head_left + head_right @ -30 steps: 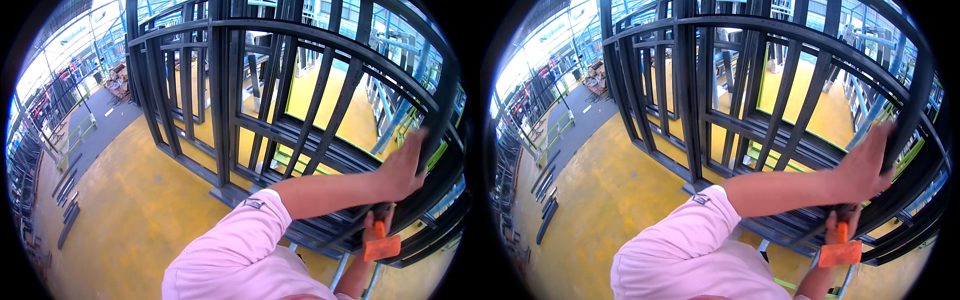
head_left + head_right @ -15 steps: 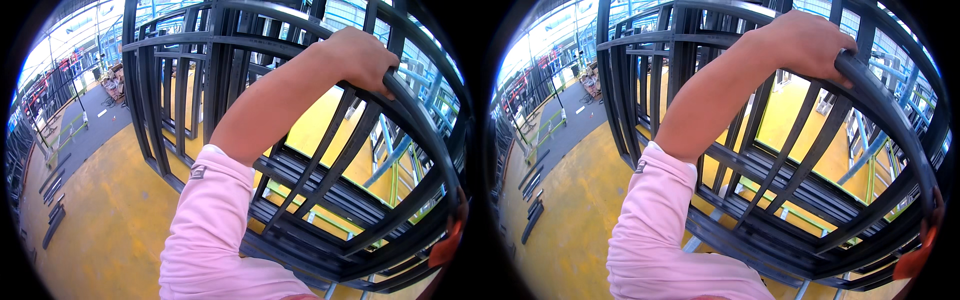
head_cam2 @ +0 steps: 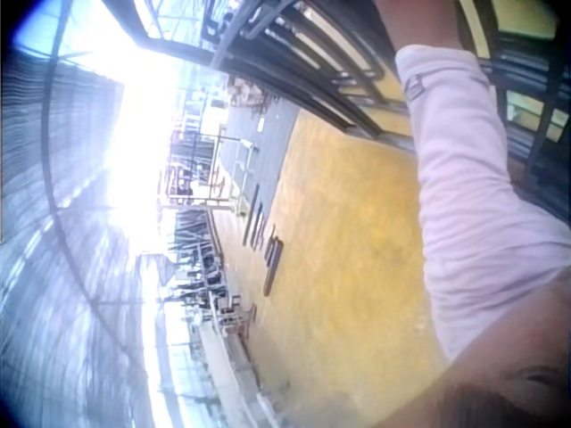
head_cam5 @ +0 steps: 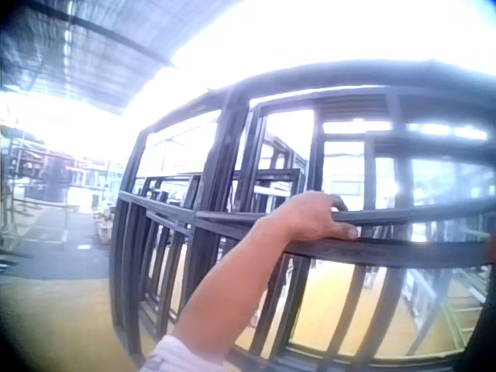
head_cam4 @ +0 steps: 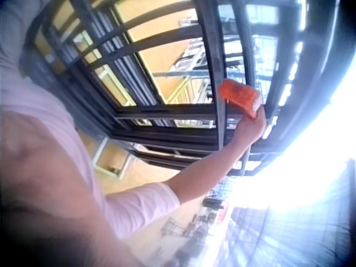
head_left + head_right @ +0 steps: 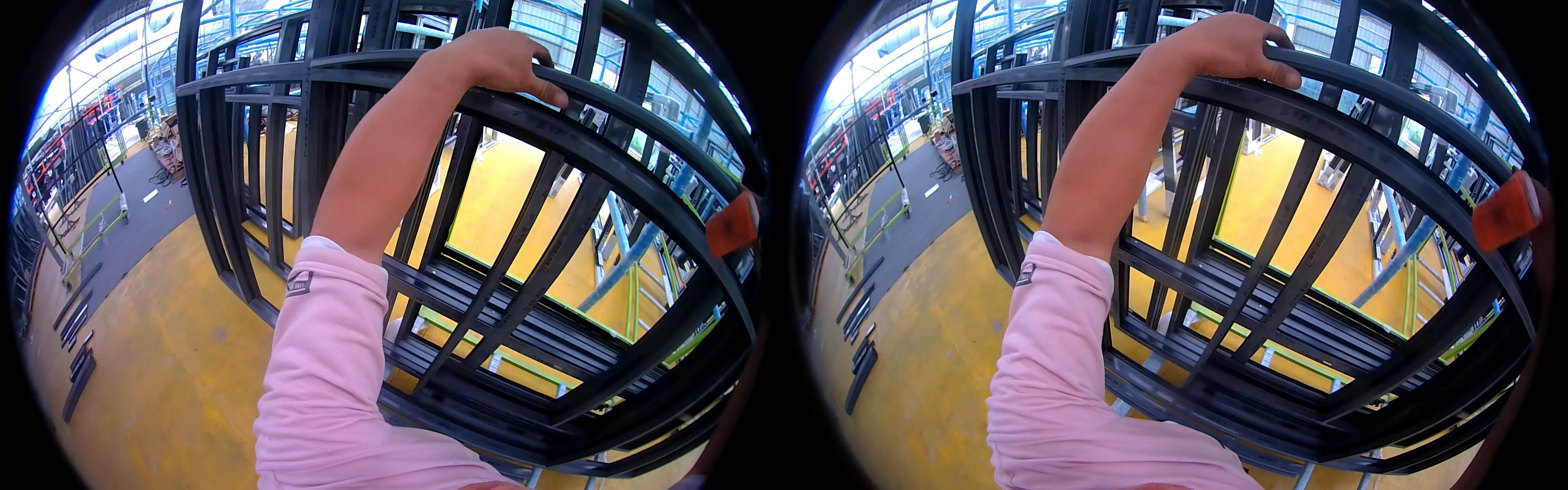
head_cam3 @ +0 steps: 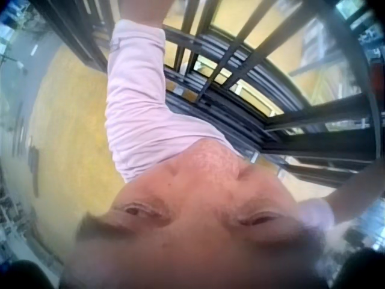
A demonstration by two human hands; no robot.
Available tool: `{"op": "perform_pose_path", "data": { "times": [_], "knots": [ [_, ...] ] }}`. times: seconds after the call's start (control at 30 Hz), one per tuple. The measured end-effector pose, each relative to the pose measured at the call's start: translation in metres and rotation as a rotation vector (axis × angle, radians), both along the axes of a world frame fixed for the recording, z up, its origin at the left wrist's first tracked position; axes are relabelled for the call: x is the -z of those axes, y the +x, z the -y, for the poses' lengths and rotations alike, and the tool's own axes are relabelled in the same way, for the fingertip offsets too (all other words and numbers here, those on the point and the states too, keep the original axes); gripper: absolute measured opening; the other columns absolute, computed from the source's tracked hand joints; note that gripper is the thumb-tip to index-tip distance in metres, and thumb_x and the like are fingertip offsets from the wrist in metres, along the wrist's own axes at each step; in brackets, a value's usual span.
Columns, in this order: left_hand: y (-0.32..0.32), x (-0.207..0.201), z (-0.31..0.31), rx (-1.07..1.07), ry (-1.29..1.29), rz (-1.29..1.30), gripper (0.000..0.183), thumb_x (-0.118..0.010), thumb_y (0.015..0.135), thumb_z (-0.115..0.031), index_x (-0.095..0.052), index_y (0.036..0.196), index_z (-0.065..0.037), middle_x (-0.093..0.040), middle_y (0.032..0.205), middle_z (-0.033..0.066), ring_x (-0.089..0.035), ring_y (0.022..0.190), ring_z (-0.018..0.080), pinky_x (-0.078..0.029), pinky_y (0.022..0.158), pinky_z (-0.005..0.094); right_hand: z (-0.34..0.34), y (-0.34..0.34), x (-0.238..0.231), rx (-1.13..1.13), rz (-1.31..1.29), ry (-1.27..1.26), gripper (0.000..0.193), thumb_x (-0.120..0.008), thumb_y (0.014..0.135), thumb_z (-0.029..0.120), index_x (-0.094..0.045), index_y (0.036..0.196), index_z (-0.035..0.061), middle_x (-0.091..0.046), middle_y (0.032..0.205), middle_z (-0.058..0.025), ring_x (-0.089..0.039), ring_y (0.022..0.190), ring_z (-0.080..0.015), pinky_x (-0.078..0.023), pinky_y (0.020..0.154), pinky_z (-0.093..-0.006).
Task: The person assembles metal frames by hand and using a hammer. They lift metal pieces, position them into slots within a larger metal structure, and tap them with a hammer to secure the components.
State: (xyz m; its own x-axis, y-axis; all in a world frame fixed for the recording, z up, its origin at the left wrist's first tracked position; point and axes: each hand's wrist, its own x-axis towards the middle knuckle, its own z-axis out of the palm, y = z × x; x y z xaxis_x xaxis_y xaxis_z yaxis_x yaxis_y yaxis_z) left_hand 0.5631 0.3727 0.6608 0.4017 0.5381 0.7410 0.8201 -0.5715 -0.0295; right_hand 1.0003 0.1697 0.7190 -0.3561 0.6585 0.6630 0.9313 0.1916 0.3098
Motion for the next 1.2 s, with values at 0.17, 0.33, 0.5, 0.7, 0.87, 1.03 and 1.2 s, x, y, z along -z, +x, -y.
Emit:
{"op": "perform_pose_path", "data": {
  "times": [0.17, 0.33, 0.5, 0.7, 0.87, 1.03, 1.2],
  "knots": [
    [0.002, 0.006, -0.024, -0.006, 0.031, 0.074, 0.093, -0.058, 0.076, -0.084, -0.064, 0.134, -0.013, -0.062, 0.134, 0.0176, -0.058, 0.127, 0.0355, -0.046, 0.106, 0.0489, -0.028, 0.018, -0.003, 0.06, -0.043, 0.0, 0.027, -0.068, 0.087, 0.011, -0.07, 0.113, 0.0053, -0.072, 0.092, -0.0169, -0.068, 0.085, -0.0345, -0.052, 0.08, -0.0405],
    [0.023, 0.01, -0.061, 0.11, 0.125, -0.297, 0.069, -0.054, 0.09, -0.066, -0.066, 0.13, -0.01, -0.066, 0.116, 0.0183, -0.064, 0.108, 0.0364, -0.05, 0.093, 0.0488, -0.032, 0.049, 0.044, 0.206, -0.164, 0.011, 0.025, -0.065, 0.089, 0.008, -0.07, 0.113, 0.0046, -0.072, 0.099, -0.0165, -0.068, 0.099, -0.0326, -0.051, 0.091, -0.0427],
    [-0.047, 0.029, 0.009, 0.061, -0.132, -0.006, 0.05, -0.057, 0.095, -0.047, -0.067, 0.123, -0.007, -0.07, 0.115, 0.0203, -0.066, 0.11, 0.0348, -0.047, 0.095, 0.0431, -0.078, -0.014, 0.079, 0.159, 0.004, 0.146, 0.036, -0.066, 0.086, 0.012, -0.073, 0.119, 0.024, -0.073, 0.108, -0.0082, -0.069, 0.099, -0.0315, -0.053, 0.09, -0.0423],
    [-0.012, 0.043, 0.003, 0.108, -0.171, 0.1, 0.046, -0.057, 0.096, -0.043, -0.068, 0.118, -0.004, -0.071, 0.1, 0.0165, -0.068, 0.096, 0.0288, -0.048, 0.087, 0.0382, -0.079, 0.001, 0.077, 0.126, -0.182, 0.026, 0.032, -0.076, 0.083, 0.025, -0.075, 0.115, 0.0279, -0.075, 0.099, -0.0035, -0.07, 0.094, -0.0274, -0.051, 0.084, -0.0409],
    [-0.013, 0.037, -0.012, 0.115, -0.116, 0.111, 0.057, -0.055, 0.097, -0.053, -0.066, 0.122, -0.003, -0.071, 0.104, 0.0177, -0.068, 0.099, 0.0294, -0.048, 0.089, 0.0381, -0.09, 0.007, 0.076, 0.125, -0.012, 0.249, 0.034, -0.069, 0.082, 0.012, -0.075, 0.113, 0.0262, -0.076, 0.098, -0.0007, -0.071, 0.09, -0.0256, -0.051, 0.084, -0.0397],
    [-0.011, 0.036, -0.012, 0.091, -0.153, 0.116, 0.06, -0.055, 0.096, -0.056, -0.066, 0.123, -0.003, -0.071, 0.105, 0.0187, -0.068, 0.099, 0.0294, -0.048, 0.089, 0.0387, -0.104, 0.012, 0.072, 0.142, -0.015, 0.192, 0.013, -0.07, 0.087, 0.028, -0.076, 0.099, 0.0279, -0.074, 0.092, -0.0005, -0.07, 0.093, -0.0251, -0.051, 0.083, -0.0426],
    [-0.002, 0.04, -0.007, 0.065, -0.194, 0.056, 0.057, -0.055, 0.096, -0.053, -0.068, 0.12, -0.003, -0.071, 0.103, 0.0189, -0.068, 0.097, 0.0298, -0.048, 0.088, 0.039, -0.096, 0.014, 0.089, 0.125, -0.109, 0.049, 0.02, -0.073, 0.086, 0.034, -0.076, 0.105, 0.0268, -0.074, 0.095, -0.0024, -0.07, 0.095, -0.0262, -0.052, 0.083, -0.0434]
  ]
}}
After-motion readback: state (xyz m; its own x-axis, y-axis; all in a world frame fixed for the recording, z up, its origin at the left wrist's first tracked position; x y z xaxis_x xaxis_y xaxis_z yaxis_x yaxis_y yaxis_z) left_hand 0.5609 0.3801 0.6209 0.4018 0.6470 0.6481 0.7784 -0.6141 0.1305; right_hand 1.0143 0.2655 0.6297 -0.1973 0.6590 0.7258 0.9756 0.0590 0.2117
